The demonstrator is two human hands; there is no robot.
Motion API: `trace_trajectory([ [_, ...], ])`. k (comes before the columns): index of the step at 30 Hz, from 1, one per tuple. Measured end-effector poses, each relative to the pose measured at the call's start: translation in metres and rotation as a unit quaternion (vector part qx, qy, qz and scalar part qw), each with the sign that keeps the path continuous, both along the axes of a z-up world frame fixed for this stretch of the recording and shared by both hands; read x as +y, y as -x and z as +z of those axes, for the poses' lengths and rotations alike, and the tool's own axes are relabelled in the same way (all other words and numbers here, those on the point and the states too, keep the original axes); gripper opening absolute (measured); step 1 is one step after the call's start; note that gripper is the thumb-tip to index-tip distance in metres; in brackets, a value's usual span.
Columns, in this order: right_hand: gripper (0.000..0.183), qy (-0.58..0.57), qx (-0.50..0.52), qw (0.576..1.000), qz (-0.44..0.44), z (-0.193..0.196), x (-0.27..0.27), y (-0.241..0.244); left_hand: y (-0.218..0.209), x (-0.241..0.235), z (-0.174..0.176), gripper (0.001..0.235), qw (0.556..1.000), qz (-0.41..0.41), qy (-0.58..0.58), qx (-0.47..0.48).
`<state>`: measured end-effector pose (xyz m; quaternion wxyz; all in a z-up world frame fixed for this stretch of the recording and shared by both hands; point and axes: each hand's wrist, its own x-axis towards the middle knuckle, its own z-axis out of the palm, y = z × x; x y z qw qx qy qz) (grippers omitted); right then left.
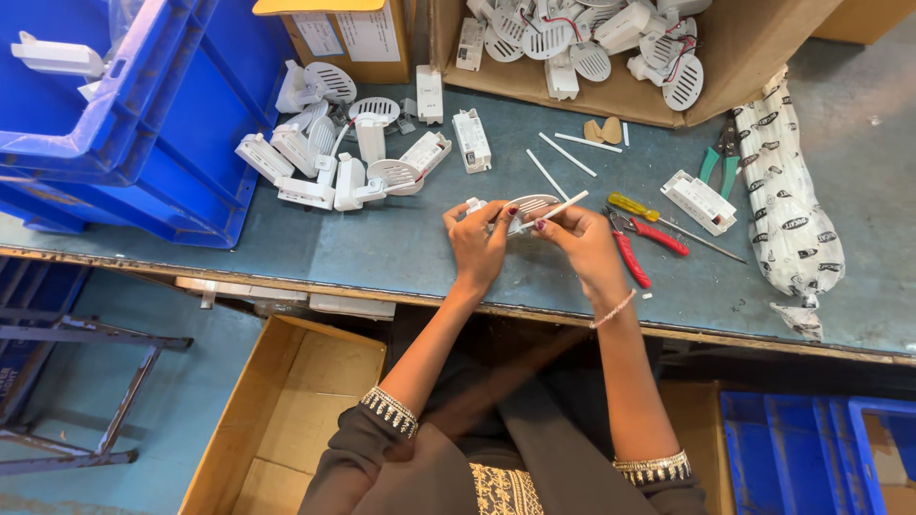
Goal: The person assembles white plastic electrical components at a workbench. They insert white plastic rods into the components, use red-handled pliers to trim the rods, and place the finished units into a cardboard box.
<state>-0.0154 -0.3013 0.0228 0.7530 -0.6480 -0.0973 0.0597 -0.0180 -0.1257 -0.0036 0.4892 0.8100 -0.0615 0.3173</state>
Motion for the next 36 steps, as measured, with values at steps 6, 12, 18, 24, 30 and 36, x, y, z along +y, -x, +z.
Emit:
trace_trajectory([
  [6,0.016,0.053,0.022,0.994,-0.088,-0.024,0.022,-0.01,0.0,-0.001,0.0,0.021,1.0,-0.008,0.015,0.008],
  [12,0.017,0.051,-0.053,0.991,-0.107,-0.011,0.033,0.009,0.0,-0.001,0.001,0.021,1.0,-0.006,0.011,0.01],
  [18,0.015,-0.019,-0.017,0.999,-0.045,-0.002,0.008,0.001,0.0,-0.001,0.0,0.02,1.0,-0.006,-0.01,0.0],
  [24,0.013,0.002,-0.037,0.99,-0.133,-0.028,0.031,-0.001,0.0,-0.001,0.0,0.019,1.0,-0.01,0.007,0.002],
  [30,0.014,-0.016,-0.033,0.996,-0.087,-0.002,0.026,0.013,0.0,-0.001,0.001,0.019,1.0,-0.004,-0.009,0.005],
  [36,0.011,0.019,-0.013,0.996,-0.091,-0.011,0.018,0.004,0.001,-0.001,0.0,0.019,1.0,-0.012,-0.008,0.004],
])
